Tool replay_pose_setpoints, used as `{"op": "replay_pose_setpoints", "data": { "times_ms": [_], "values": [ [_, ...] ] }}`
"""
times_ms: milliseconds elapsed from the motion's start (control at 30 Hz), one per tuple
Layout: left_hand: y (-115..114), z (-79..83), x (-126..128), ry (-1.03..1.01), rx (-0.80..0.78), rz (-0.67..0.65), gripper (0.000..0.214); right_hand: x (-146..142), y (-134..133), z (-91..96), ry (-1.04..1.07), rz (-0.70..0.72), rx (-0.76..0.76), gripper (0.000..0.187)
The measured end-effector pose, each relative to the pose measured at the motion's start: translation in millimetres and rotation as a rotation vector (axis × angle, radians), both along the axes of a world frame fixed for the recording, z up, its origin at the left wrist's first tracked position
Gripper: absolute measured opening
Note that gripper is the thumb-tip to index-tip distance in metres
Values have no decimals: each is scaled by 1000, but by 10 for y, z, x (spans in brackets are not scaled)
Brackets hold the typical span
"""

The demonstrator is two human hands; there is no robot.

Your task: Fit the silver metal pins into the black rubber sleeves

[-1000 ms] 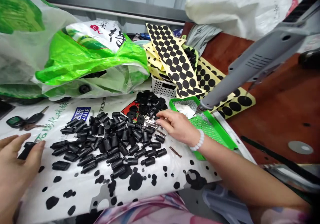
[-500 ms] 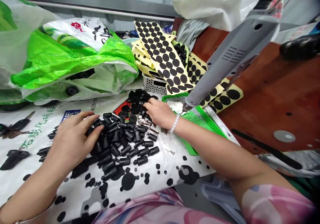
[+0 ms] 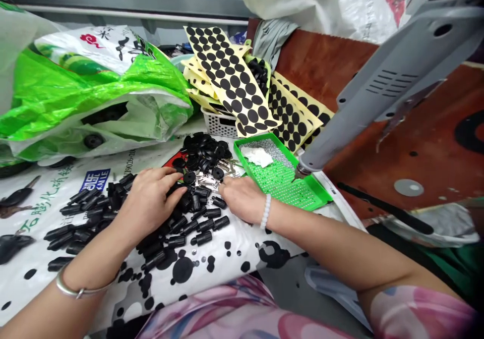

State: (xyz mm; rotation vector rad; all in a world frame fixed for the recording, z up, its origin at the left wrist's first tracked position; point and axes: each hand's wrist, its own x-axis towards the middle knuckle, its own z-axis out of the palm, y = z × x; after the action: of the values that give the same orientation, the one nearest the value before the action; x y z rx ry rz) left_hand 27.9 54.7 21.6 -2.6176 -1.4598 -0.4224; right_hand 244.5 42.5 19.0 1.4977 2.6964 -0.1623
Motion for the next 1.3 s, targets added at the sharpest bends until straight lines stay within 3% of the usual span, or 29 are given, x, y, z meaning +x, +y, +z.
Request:
{"op": "replay_pose_setpoints", "data": {
  "times_ms": [267,567,833,967,1133,1300],
  "values": [
    [153,23,198,0,-96,44,35,84,108,-57,193,-163,8,10],
    [303,142,97,8,-128,157,36,192,107,32,440,-270,100,12],
    [240,74,832,72,-238,-25,29,285,91,80,470,-466,234,12],
    [368,-8,996,107,-269,-27,27,294,92,80,488,-459,222,12],
    [394,26,870,22,-289,-21,34,318,75,117,594,-431,172,11],
    [150,76,682,-342,-294,82,41,317,38,106,915,-231,77,11]
  ]
}}
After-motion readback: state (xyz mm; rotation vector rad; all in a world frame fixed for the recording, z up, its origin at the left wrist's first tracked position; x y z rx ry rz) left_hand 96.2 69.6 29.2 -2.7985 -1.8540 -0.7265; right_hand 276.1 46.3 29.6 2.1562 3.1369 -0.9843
